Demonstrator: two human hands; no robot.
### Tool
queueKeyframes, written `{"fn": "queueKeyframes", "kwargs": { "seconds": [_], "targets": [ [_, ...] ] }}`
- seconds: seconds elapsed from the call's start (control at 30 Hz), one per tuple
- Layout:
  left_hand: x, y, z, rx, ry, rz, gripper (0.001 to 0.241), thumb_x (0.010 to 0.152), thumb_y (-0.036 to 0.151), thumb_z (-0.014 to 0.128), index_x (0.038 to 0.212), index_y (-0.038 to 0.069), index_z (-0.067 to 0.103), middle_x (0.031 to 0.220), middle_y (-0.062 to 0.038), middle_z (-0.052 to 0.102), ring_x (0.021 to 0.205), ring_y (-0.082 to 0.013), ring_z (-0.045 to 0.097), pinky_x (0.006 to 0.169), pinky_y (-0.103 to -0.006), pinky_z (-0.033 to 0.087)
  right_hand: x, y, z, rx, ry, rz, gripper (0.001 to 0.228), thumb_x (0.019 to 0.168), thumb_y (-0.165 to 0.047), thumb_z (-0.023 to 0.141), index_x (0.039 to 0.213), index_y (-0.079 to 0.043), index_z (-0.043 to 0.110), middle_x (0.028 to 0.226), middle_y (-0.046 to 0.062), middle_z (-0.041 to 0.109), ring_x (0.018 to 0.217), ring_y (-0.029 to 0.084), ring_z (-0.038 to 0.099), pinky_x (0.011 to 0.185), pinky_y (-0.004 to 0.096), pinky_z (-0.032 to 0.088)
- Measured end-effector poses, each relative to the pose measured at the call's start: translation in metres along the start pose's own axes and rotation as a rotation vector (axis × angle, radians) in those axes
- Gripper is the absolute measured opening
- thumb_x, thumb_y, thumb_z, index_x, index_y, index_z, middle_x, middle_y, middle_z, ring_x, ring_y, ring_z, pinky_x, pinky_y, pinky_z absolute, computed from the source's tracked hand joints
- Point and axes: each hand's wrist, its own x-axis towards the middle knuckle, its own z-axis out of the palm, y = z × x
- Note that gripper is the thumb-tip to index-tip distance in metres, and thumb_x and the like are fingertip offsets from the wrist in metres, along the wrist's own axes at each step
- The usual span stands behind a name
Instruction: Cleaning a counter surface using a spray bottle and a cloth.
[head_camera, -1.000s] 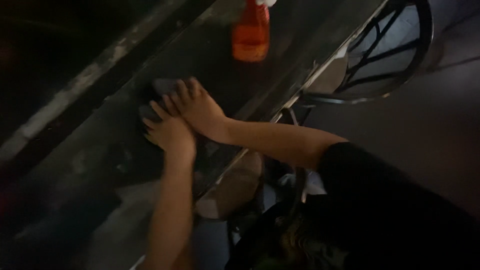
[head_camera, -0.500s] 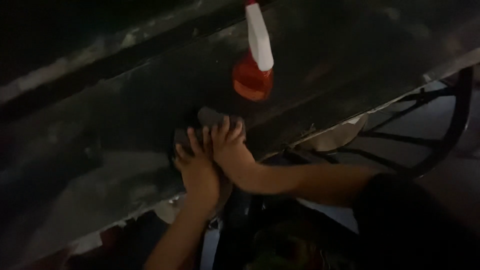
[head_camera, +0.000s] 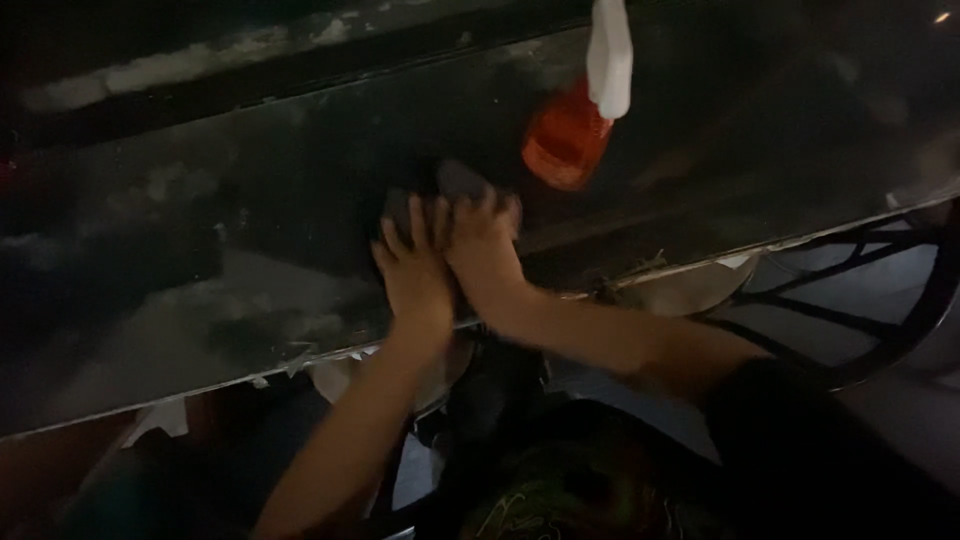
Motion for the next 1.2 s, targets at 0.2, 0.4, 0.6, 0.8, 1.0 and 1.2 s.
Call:
{"fn": "queueKeyframes", "kwargs": {
  "seconds": [0.2,0.4,0.6,0.8,1.0,1.2],
  "targets": [
    [-0.029,-0.03,-0.025,-0.099,-0.199,0.158,0.116,0.088,0.053,0.072,0.166,0.024,-0.008,0.171,-0.014,-0.019,0.153,-0.0523,-0.001,0.118,-0.0675,0.016,0.028,-0.056,0.054,-0.174,0.166,0.099,0.082,0.09,-0.024,0.07,0.157,0.003,0.032,0.151,0.027,0.047,0.128,0.053,0.05,0.082,0.059,0.053],
    [0.085,-0.141,0.037,-0.257,0.239,0.14,0.1,0.095,0.049,0.065,0.168,0.024,0.002,0.172,-0.008,-0.009,0.157,-0.0472,0.001,0.122,-0.0674,0.011,0.146,-0.083,-0.012,-0.023,0.211,0.185,0.062,0.103,-0.023,0.067,0.152,0.01,0.047,0.146,0.027,0.058,0.122,0.044,0.061,0.084,0.052,0.056],
    [0.008,-0.19,0.047,-0.265,0.1,0.125,0.095,0.099,0.053,0.059,0.166,0.023,-0.001,0.172,-0.012,-0.009,0.155,-0.0503,-0.002,0.121,-0.0698,0.01,0.102,-0.157,-0.046,-0.105,0.125,0.132,0.075,0.094,-0.024,0.073,0.156,0.007,0.042,0.149,0.028,0.05,0.138,0.05,0.046,0.096,0.054,0.052],
    [-0.09,-0.221,0.073,-0.236,-0.157,0.058,0.103,0.096,0.052,0.06,0.164,0.026,-0.013,0.169,-0.015,-0.021,0.152,-0.0531,-0.008,0.116,-0.0722,0.012,0.066,-0.249,-0.028,-0.196,0.109,0.034,0.087,0.083,-0.039,0.074,0.149,0.002,0.035,0.157,0.026,0.038,0.139,0.058,0.04,0.094,0.064,0.048],
    [-0.021,-0.332,0.055,-0.29,-0.006,-0.116,0.104,0.097,0.056,0.062,0.166,0.022,-0.008,0.172,-0.014,-0.015,0.156,-0.0514,-0.002,0.121,-0.0719,0.012,0.157,-0.272,-0.136,-0.02,0.346,0.039,0.082,0.092,-0.029,0.067,0.161,-0.007,0.028,0.141,0.024,0.051,0.131,0.05,0.046,0.084,0.06,0.051],
    [-0.001,-0.345,0.067,-0.27,0.007,-0.192,0.102,0.096,0.05,0.062,0.166,0.024,-0.007,0.171,-0.012,-0.012,0.154,-0.0504,-0.003,0.119,-0.0707,0.011,0.204,-0.281,-0.114,-0.157,0.361,0.041,0.083,0.092,-0.024,0.067,0.159,-0.002,0.023,0.16,0.026,0.033,0.14,0.052,0.036,0.103,0.058,0.043]
  ]
}}
